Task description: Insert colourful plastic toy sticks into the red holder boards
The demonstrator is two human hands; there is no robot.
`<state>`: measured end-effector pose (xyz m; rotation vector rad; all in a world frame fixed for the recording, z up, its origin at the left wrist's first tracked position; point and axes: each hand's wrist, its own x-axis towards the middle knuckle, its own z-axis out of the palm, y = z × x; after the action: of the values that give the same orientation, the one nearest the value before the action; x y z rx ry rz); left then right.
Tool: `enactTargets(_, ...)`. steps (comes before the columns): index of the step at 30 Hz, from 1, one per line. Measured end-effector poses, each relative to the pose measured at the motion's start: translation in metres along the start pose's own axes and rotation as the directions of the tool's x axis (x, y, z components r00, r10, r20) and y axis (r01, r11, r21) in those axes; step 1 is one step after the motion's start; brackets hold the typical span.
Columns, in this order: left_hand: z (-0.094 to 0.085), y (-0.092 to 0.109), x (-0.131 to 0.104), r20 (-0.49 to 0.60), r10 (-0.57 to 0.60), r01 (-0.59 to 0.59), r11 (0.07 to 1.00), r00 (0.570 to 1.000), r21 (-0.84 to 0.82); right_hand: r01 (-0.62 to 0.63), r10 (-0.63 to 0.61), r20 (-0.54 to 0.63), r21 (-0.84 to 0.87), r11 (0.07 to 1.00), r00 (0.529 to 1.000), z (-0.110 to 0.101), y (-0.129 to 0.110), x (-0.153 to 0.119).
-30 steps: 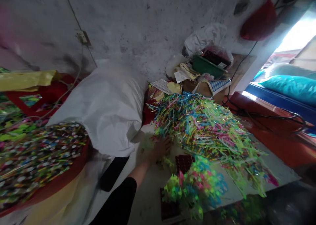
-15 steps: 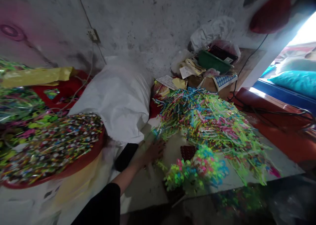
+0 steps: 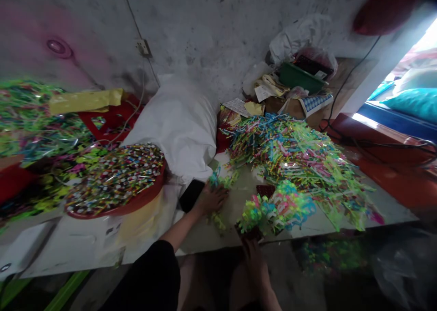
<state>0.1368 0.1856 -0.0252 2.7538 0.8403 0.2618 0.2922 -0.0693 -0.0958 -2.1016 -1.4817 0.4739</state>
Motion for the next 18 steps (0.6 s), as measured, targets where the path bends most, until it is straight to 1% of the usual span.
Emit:
enactTargets(2,0.005,0.002,-0.008,0.029,0.023,-0.024,0.999,0.999,0.024,0.03,-0.03,-0.002,0.004,1.0,1.0,0.004,0.003,0.009)
enactTargets(4,0.009,0.003,-0.014,0.033,0.02,-0.022,0.998,0.999,0.053,0.032,-0.031,-0.044,0.017,0.999,0.999,0.005,0.002,0.019)
enactTargets(7,0.011,0.004,-0.017,0.02,0.004,-0.006,0.995,1.0,0.096,-0.065,0.069,-0.132,0.034,0.997,0.989,-0.004,-0.011,0.04)
enactTargets(9,0.009,0.003,-0.014,0.02,-0.014,0.012,0.995,1.0,0.101,-0.113,0.12,-0.138,0.06,0.992,0.983,-0.013,-0.024,0.054)
enactTargets(11,0.006,0.002,-0.008,0.032,-0.041,0.037,0.995,0.999,0.093,-0.128,0.14,-0.123,0.101,0.987,0.982,-0.023,-0.034,0.065)
enactTargets(14,0.0,0.001,0.003,0.017,-0.13,0.129,0.988,0.991,0.086,-0.081,0.102,-0.096,0.2,0.977,0.99,-0.033,-0.041,0.066)
enactTargets(16,-0.004,0.003,0.008,-0.022,-0.214,0.215,0.974,0.976,0.071,-0.031,0.052,-0.074,0.262,0.965,0.996,-0.035,-0.04,0.057)
enactTargets(18,-0.008,0.006,0.009,-0.061,-0.287,0.29,0.956,0.956,0.04,-0.009,0.027,-0.055,0.309,0.951,0.998,-0.034,-0.035,0.045)
